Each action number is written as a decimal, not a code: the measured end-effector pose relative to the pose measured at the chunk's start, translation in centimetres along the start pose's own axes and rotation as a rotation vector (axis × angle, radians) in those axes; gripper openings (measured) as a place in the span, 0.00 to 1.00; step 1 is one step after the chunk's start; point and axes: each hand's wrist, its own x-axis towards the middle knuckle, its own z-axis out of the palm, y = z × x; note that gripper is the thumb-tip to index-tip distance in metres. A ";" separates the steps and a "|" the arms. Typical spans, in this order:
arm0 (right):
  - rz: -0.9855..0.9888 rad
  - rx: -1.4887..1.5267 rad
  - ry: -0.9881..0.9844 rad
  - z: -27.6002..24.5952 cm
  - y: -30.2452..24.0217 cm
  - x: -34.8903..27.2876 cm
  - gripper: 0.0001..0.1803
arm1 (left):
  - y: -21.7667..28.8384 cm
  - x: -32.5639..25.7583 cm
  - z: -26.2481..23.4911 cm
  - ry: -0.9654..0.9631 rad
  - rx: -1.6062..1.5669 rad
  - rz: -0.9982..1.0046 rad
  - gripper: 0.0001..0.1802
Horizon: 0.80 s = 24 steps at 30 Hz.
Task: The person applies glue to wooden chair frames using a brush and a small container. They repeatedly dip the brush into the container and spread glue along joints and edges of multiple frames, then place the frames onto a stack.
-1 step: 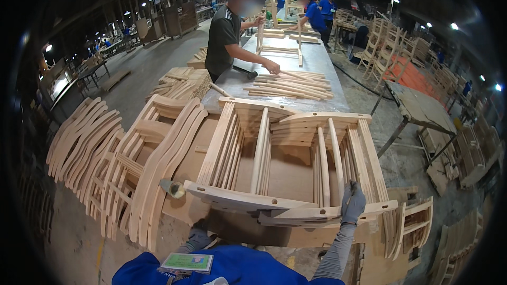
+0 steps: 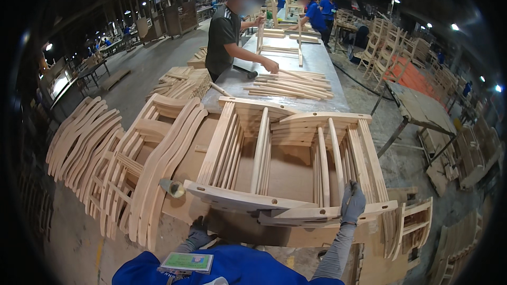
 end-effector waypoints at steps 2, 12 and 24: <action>0.002 -0.015 0.004 0.1 0.4 0.0 0.11 | 0.1 1.1 -0.5 -0.078 0.020 -0.083 0.57; 0.050 -0.041 -0.053 0.4 0.2 0.1 0.14 | 1.2 5.0 1.1 -0.398 0.268 -0.033 0.60; 0.026 -0.002 -0.032 0.3 0.3 0.2 0.13 | 1.6 5.7 1.6 -0.371 0.239 -0.059 0.57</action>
